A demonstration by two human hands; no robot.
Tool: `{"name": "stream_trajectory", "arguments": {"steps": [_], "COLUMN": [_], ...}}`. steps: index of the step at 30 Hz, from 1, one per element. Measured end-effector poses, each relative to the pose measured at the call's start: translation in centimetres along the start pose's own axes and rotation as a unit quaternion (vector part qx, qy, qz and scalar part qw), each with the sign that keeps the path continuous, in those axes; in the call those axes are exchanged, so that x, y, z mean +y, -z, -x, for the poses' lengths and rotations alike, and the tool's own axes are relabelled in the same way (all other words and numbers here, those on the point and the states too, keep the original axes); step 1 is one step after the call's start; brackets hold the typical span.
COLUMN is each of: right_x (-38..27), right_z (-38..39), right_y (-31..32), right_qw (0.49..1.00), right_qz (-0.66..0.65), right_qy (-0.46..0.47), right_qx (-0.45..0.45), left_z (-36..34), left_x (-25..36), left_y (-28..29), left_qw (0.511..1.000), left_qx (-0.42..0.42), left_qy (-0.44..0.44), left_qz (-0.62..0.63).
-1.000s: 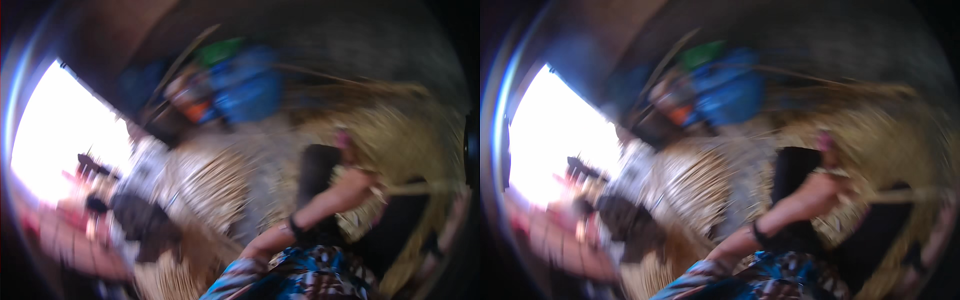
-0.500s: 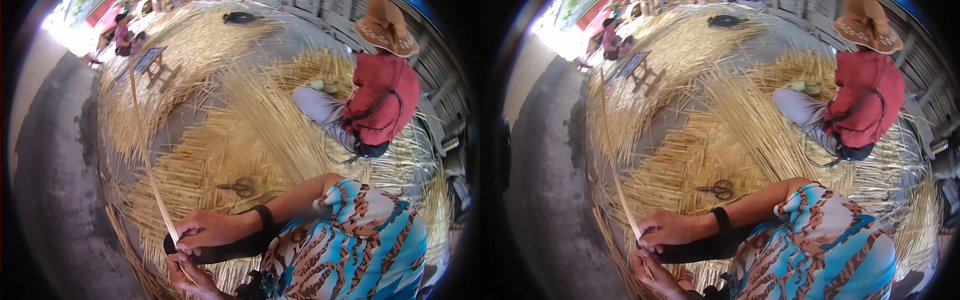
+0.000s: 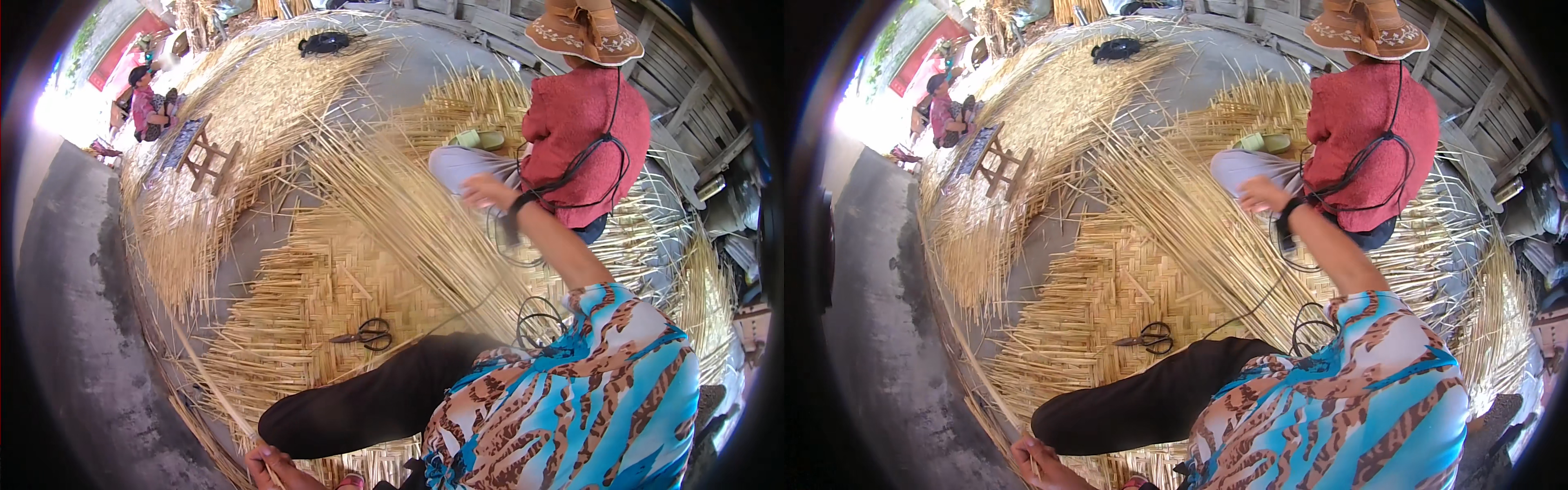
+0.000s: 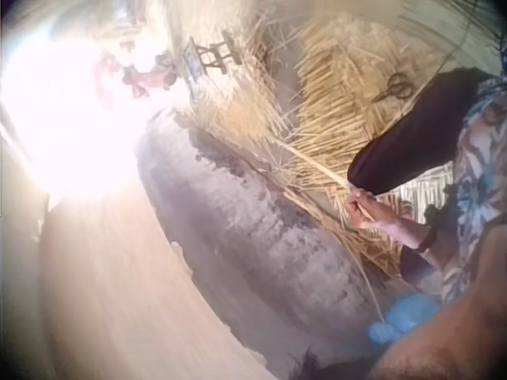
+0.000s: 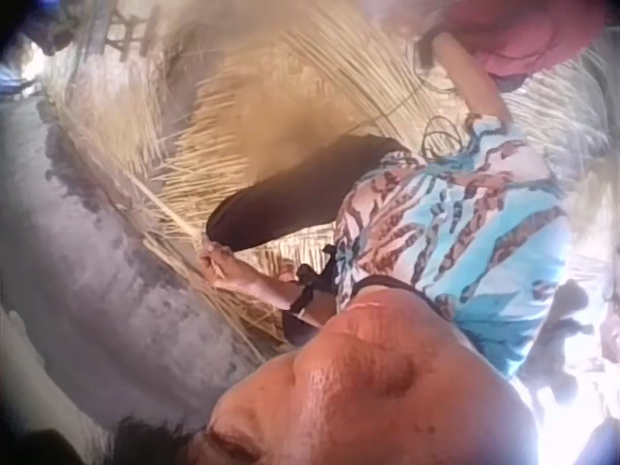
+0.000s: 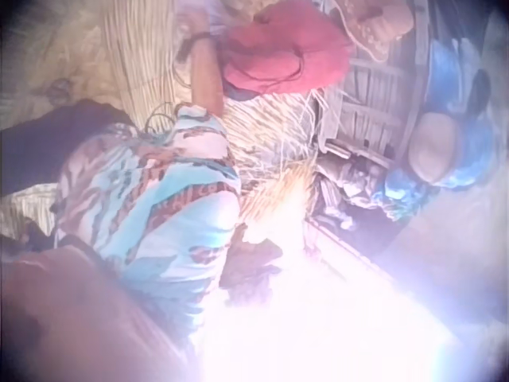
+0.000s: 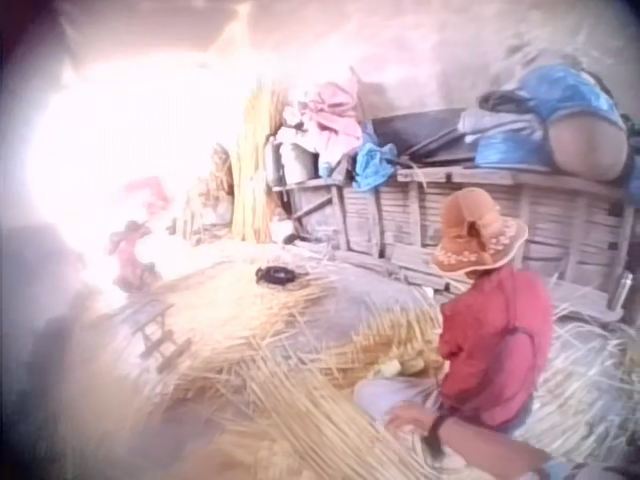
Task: The recorder is weaving thin bamboo strips together to create a large mat on the ground.
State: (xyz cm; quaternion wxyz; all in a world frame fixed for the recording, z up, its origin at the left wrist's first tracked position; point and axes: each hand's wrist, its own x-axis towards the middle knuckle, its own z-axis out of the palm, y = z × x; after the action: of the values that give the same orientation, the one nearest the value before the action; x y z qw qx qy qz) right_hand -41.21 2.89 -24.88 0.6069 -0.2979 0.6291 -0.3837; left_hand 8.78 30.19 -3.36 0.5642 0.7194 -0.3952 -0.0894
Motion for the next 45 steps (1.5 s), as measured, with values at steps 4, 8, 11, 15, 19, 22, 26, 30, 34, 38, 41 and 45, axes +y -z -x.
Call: {"name": "stream_trajectory", "arguments": {"steps": [4,8,11,15,19,22,26,30,34,38,41,45], "right_x": [5.0,5.5,4.3,2.9,1.9,1.3,2.4,2.7,-5.4,-13.7,-14.3,-10.9], "right_z": [1.0,1.4,1.0,0.8,2.1,2.4,1.1,-0.1,2.3,11.1,17.5,20.6], "right_y": [10.1,7.8,3.5,-2.1,-6.2,-6.9,-4.8,-2.8,-4.1,-10.3,-18.0,-31.4], "right_qw": [0.985,0.983,0.986,0.998,0.992,0.984,0.981,0.989,0.973,0.942,0.857,0.723], "right_qz": [0.129,0.131,0.053,0.034,0.088,0.115,0.138,-0.007,-0.016,-0.092,0.105,0.240], "right_qy": [0.000,0.035,0.030,0.047,0.057,0.050,0.025,0.072,0.091,0.280,0.288,0.361], "right_qx": [0.111,0.121,0.157,0.026,-0.072,-0.126,-0.134,0.125,0.212,-0.160,-0.414,-0.538], "left_z": [-0.8,-1.1,-1.4,-0.8,0.2,0.7,0.9,0.9,0.6,0.3,-0.1,-0.4], "left_x": [-2.6,-3.2,-2.4,-1.4,-0.8,-0.6,-1.1,-2.1,-2.5,-2.6,-2.9,-1.8], "left_y": [1.9,2.6,3.5,4.1,4.3,4.9,5.9,6.0,6.5,7.4,6.9,6.2], "left_qw": [0.999,0.999,0.999,0.998,0.998,0.997,0.996,0.996,0.993,0.978,0.996,0.996], "left_qx": [-0.011,0.034,0.029,0.027,-0.008,-0.002,0.002,-0.005,0.020,-0.056,-0.051,-0.072], "left_qy": [0.013,0.023,0.029,-0.021,-0.006,0.024,0.061,0.087,0.118,0.160,0.065,0.053], "left_qz": [-0.031,0.003,-0.033,-0.047,-0.061,-0.079,-0.067,-0.032,-0.003,-0.125,-0.028,-0.006]}}
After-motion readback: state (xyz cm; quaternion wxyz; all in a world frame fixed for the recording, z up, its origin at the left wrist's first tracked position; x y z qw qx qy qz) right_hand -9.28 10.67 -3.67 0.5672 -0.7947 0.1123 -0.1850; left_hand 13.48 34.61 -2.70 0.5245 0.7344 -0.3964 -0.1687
